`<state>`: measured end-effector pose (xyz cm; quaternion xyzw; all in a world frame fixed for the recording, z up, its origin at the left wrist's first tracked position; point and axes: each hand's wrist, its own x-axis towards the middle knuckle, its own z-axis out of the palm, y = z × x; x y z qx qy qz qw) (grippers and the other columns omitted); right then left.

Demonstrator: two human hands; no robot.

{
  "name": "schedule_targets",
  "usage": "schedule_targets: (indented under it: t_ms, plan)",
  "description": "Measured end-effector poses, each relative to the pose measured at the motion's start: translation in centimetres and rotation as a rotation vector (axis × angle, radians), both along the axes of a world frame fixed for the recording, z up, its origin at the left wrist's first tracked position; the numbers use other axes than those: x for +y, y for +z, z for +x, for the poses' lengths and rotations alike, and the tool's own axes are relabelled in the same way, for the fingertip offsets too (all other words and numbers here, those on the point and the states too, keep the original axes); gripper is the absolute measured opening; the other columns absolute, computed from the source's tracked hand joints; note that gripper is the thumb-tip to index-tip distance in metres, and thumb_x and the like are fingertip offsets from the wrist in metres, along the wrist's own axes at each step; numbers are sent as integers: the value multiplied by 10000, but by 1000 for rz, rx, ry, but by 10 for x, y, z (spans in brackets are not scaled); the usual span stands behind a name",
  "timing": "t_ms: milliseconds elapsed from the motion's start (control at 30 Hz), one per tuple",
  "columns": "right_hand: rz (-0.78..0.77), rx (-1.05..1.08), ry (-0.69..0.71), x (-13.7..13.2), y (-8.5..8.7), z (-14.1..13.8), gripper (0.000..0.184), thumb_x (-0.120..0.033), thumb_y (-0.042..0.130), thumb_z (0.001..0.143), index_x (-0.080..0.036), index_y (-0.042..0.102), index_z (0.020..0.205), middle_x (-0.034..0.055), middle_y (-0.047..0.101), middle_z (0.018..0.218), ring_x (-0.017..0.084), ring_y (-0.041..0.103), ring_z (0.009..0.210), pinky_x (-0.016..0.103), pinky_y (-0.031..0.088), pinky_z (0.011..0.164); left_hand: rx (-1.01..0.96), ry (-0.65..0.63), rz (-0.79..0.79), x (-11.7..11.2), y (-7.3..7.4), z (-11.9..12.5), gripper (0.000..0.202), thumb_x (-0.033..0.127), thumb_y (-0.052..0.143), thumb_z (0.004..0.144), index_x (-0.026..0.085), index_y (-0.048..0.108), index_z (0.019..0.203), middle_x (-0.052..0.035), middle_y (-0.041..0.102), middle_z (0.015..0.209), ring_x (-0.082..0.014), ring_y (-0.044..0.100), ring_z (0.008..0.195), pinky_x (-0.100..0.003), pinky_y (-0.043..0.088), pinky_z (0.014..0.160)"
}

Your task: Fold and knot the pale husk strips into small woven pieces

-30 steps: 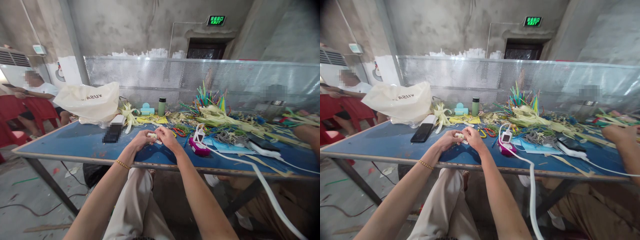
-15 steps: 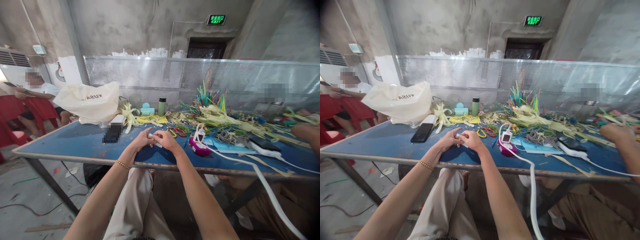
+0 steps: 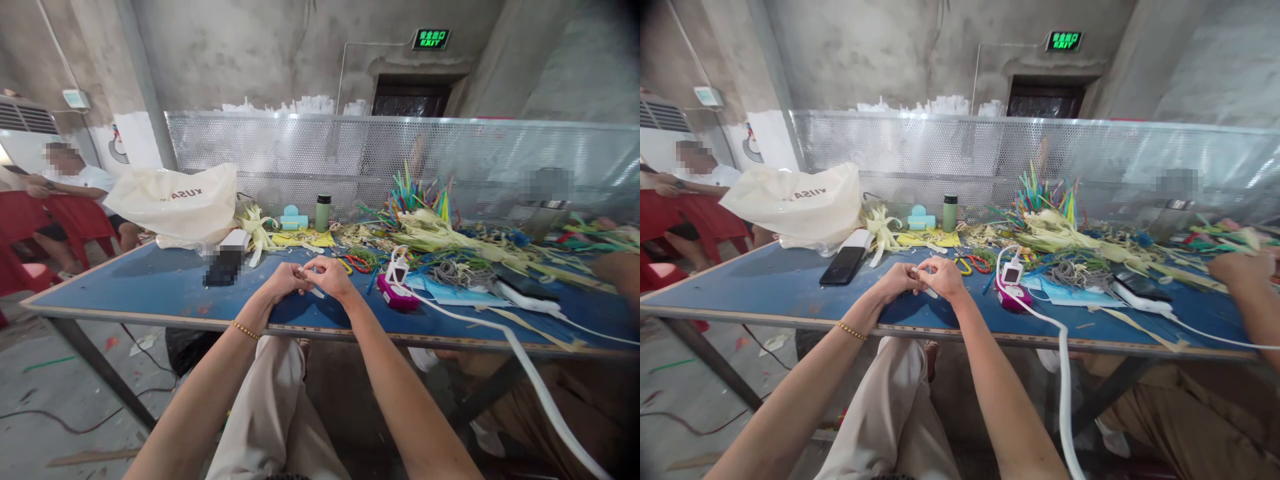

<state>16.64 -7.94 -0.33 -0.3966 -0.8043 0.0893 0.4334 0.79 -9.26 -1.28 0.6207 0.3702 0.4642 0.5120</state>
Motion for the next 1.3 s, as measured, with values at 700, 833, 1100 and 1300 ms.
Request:
schedule_targets:
  t_ms: [700,833,1100,1300]
  plan:
    - [51,42,-164,2,2,2,301,-331,520,790,-180,519,530,6,526,517,115,417,525,246,309,545,-56,-7,20,5,-3,-1,370,372,874,505,110,634,606,1,597,567,-88,508,502,-242,376,531]
    - [73,23,-144,3,1,1,287,-328,512,818,-185,523,569,20,558,559,123,434,542,253,323,569,-85,-52,-1,5,-3,-2,366,383,866,537,103,658,647,-9,607,584,-88,512,509,-235,356,526]
    - [-102,260,-6,-2,7,2,234,-362,531,825,-172,603,708,0,562,564,129,483,523,245,378,538,-213,-71,-61,2,2,-3,337,335,869,545,98,666,672,-11,608,595,-86,524,502,-241,380,535]
    - [-210,352,61,-2,6,1,266,-416,544,819,-167,618,762,-13,541,557,116,460,479,239,361,482,-232,-66,-40,2,2,-3,330,321,867,541,92,680,690,-25,631,632,-93,535,515,-254,393,552]
